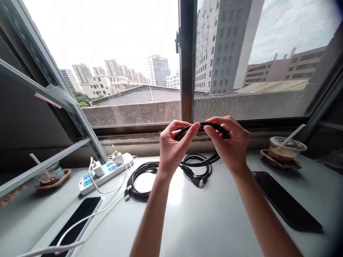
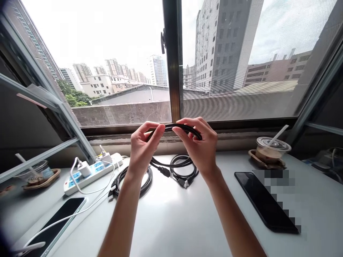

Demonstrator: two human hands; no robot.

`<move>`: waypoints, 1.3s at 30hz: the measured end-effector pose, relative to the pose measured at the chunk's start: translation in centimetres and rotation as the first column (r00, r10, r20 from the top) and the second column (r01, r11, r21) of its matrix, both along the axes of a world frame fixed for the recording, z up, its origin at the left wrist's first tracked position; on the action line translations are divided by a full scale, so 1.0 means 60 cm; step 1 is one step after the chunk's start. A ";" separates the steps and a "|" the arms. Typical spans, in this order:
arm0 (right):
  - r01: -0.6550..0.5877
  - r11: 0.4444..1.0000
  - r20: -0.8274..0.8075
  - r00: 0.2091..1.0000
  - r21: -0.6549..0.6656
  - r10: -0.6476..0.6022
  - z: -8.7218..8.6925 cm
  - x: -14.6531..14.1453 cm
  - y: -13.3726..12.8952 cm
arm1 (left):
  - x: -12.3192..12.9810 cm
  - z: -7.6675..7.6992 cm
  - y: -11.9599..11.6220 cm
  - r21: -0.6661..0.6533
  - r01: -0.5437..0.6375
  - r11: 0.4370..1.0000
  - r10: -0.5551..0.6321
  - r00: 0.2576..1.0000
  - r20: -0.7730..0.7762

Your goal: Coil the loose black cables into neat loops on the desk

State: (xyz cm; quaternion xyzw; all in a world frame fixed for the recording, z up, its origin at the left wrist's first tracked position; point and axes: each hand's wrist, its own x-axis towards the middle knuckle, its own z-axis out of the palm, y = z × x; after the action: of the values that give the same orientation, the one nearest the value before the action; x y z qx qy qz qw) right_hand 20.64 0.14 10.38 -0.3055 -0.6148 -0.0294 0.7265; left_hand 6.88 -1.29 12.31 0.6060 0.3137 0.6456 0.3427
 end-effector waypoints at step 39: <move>0.113 0.988 0.501 0.864 -0.103 -0.046 -0.001 -0.007 -0.014 | -0.054 0.008 0.033 -0.347 0.001 0.938 -0.003 1.000 -0.005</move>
State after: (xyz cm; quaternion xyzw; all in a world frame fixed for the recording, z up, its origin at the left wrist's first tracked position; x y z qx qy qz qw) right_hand 20.24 -0.72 10.31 -0.3590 -0.7684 -0.0970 0.5208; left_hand 3.62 0.69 12.78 0.5383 0.4227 0.5783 0.4439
